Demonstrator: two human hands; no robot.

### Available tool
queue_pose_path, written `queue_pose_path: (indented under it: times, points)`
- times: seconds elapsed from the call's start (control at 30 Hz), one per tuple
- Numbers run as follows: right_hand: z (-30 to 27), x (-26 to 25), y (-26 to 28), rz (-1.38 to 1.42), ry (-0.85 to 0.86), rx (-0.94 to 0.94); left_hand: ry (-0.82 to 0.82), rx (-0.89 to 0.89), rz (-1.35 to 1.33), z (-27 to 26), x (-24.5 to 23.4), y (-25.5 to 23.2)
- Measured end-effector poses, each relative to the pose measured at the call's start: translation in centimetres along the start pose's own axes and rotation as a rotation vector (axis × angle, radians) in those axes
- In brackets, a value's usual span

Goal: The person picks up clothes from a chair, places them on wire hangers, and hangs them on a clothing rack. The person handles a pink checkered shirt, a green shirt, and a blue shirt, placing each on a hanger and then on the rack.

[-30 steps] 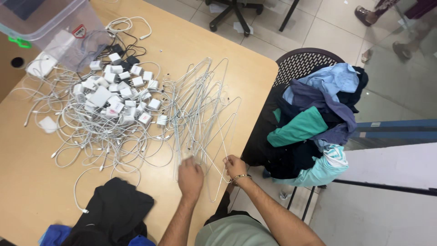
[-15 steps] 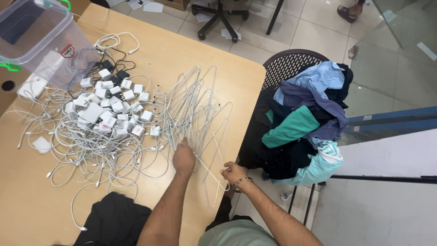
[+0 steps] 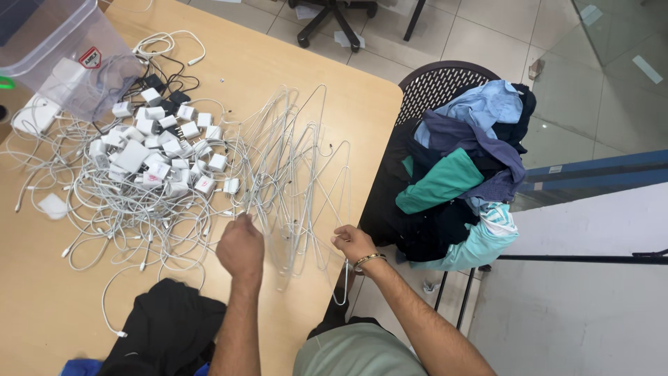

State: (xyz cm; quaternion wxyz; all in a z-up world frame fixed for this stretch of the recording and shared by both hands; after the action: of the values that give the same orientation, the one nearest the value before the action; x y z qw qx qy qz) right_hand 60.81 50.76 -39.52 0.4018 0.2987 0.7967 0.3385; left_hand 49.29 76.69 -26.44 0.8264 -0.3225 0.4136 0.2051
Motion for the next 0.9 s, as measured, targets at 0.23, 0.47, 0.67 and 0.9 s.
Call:
queue_pose_path:
  times: [0.23, 0.47, 0.67, 0.9]
  points:
    - [-2.8, 1.4, 1.0, 0.007, 0.144, 0.067, 0.14, 0.06, 0.011, -2.0, -1.8, 0.9]
    - [-3.8, 3.5, -3.0, -0.213, 0.135, 0.044, 0.24, 0.19, 0.086, -7.7, -0.3, 2.0]
    - [-4.3, 3.9, -3.3, -0.144, 0.059, 0.005, 0.334, 0.017, -0.139, -11.5, 4.6, 6.7]
    - [-4.8, 4.7, -2.7, 0.027, 0.191, 0.158, 0.655, -0.651, -0.365, -11.4, 5.2, 6.1]
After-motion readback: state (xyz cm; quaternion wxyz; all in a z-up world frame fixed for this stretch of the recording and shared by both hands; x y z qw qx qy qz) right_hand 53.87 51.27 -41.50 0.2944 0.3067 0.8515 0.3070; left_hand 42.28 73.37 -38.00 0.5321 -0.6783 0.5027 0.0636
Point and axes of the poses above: each hand's wrist, its own z-axis towards the middle knuckle, its own x-axis out of the palm, y = z × x, the point moved 5 cm from there along z, towards the middle knuckle, and after that the axes turned 9 degrees about -y, right-handed, at the moved point
